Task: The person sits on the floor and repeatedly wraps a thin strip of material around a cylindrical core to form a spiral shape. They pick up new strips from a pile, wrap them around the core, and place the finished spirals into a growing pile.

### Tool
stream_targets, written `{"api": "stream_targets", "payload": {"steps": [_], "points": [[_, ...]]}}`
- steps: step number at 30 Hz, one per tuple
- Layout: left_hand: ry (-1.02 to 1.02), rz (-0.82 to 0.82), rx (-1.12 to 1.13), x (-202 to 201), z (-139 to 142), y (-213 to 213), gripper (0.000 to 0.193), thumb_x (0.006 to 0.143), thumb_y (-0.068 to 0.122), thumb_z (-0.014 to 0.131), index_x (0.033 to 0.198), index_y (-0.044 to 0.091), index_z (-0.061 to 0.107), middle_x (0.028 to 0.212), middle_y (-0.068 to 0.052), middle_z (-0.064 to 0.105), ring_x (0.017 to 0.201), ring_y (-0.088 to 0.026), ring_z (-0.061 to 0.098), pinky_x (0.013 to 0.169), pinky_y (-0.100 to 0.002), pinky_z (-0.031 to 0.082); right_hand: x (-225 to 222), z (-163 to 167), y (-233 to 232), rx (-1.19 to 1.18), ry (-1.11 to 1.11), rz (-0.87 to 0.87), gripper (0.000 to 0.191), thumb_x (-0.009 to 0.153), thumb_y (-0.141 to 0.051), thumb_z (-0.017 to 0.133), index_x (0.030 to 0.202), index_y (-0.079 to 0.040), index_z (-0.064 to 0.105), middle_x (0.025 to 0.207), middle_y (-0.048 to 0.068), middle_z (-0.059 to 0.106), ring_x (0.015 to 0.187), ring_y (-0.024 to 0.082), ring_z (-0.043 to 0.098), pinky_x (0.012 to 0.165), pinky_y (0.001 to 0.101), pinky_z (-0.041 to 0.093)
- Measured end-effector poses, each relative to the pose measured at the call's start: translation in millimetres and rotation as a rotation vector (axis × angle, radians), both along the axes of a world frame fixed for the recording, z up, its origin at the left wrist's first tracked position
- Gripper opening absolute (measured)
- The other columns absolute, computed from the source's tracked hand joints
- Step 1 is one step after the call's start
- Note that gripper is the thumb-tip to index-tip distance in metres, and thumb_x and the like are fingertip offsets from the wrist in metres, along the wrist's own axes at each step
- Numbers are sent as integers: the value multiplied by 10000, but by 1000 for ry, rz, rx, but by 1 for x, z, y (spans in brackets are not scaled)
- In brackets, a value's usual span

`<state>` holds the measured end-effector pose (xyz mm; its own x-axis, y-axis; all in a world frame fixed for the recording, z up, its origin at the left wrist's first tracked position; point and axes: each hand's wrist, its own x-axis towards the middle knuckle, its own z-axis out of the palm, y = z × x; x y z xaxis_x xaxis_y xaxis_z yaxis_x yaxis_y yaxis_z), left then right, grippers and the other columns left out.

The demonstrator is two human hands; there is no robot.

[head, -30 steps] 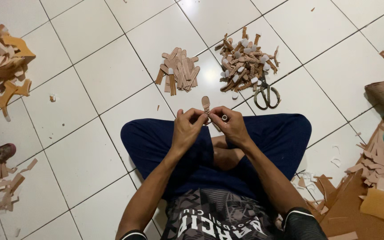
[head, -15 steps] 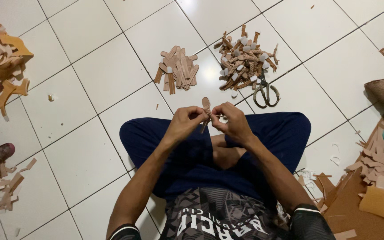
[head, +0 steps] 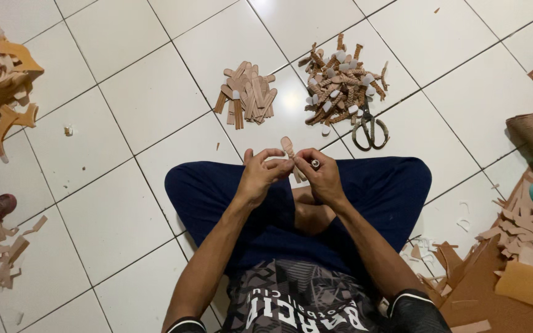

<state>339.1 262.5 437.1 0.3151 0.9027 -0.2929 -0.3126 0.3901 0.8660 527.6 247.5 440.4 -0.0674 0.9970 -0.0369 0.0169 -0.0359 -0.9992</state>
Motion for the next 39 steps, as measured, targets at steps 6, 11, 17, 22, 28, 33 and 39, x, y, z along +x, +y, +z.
{"api": "stream_targets", "payload": {"steps": [6,11,17,22,28,33,39], "points": [[-49,179,5,13,7,-9,381,915,139,771,1231,-50,675,1062,-110,756,948,-156,733,900,-283,585,-1,10,-1,122,-138,16,272,967,-225,708,1129,-7,723,874,5,733,688,37,610,572,192,490],[-17,141,-59,8,22,-11,346,895,143,769,1185,-31,695,1055,-111,765,947,-157,738,961,-314,546,4,18,1,97,-160,76,257,972,-224,706,1100,-4,739,808,29,729,643,49,610,545,208,488],[504,127,347,10,53,-15,248,904,190,743,1076,12,743,960,-72,796,858,-145,763,1099,-351,379,-1,22,2,145,-212,-19,216,979,-199,706,1084,-16,752,837,21,751,668,59,632,574,214,505],[778,184,623,9,66,-17,184,903,223,744,958,51,780,831,-53,804,765,-181,790,1181,-434,232,-1,36,-2,345,-314,-32,177,947,-172,743,1078,-53,757,955,49,740,768,116,685,638,248,534],[747,114,616,0,65,-15,192,905,233,748,982,60,775,873,-57,805,810,-178,792,1162,-444,282,13,54,7,407,-552,81,159,902,-199,764,997,-73,745,924,39,727,799,180,656,618,311,504],[924,254,826,12,55,-21,156,913,184,754,980,44,764,900,-70,799,832,-224,762,1170,-425,311,8,43,10,72,-224,179,199,975,-247,699,991,-55,750,812,2,693,726,85,596,631,240,482],[613,264,403,20,41,-13,216,911,218,765,1003,23,772,869,-57,810,790,-135,775,1209,-425,310,-8,13,5,-174,176,-6,218,981,-223,691,1044,-19,737,799,-24,663,675,34,533,584,195,416]]}}
